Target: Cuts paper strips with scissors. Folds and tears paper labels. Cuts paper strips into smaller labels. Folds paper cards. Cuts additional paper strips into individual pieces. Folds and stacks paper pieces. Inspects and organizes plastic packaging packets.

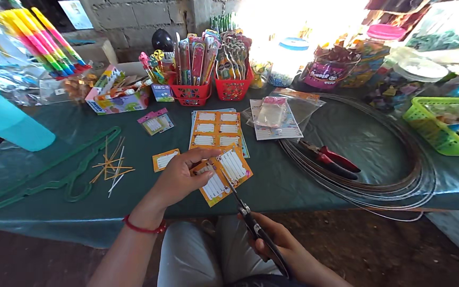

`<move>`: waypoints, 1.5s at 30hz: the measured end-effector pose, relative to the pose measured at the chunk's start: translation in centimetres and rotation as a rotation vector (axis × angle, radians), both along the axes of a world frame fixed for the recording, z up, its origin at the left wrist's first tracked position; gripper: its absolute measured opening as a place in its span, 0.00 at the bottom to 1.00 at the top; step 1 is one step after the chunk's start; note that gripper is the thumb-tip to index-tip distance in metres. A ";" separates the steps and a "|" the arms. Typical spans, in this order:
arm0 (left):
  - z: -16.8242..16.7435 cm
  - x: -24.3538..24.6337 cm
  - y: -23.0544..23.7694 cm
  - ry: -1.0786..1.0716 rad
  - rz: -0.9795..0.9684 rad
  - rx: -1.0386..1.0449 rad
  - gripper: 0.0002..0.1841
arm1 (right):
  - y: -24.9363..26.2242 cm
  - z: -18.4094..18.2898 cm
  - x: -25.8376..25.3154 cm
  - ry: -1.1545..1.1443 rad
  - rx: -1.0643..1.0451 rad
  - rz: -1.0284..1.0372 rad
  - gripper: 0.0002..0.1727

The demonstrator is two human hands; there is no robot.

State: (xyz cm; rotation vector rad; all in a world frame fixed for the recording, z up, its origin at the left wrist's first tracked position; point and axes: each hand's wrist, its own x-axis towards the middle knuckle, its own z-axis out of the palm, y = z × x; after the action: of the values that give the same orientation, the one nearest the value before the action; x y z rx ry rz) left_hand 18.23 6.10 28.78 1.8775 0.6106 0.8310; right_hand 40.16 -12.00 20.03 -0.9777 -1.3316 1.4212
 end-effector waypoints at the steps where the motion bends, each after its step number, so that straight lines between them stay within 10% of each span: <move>1: 0.0 0.0 0.0 0.003 0.001 -0.002 0.22 | 0.0 0.0 0.0 -0.003 0.003 -0.002 0.39; 36: -0.2 1.0 -0.6 0.038 -0.183 -0.070 0.22 | 0.2 -0.3 -0.3 -0.011 -0.004 -0.045 0.38; 45: -2.0 -0.4 -0.4 -0.192 0.049 -0.100 0.22 | -0.5 -1.4 1.3 0.047 0.088 -0.106 0.31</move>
State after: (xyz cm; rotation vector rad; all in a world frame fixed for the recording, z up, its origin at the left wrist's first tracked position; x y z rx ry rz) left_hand 17.81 5.67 26.74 1.6755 0.5690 0.9823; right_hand 41.47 -12.55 18.61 -0.9374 -1.2785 1.2877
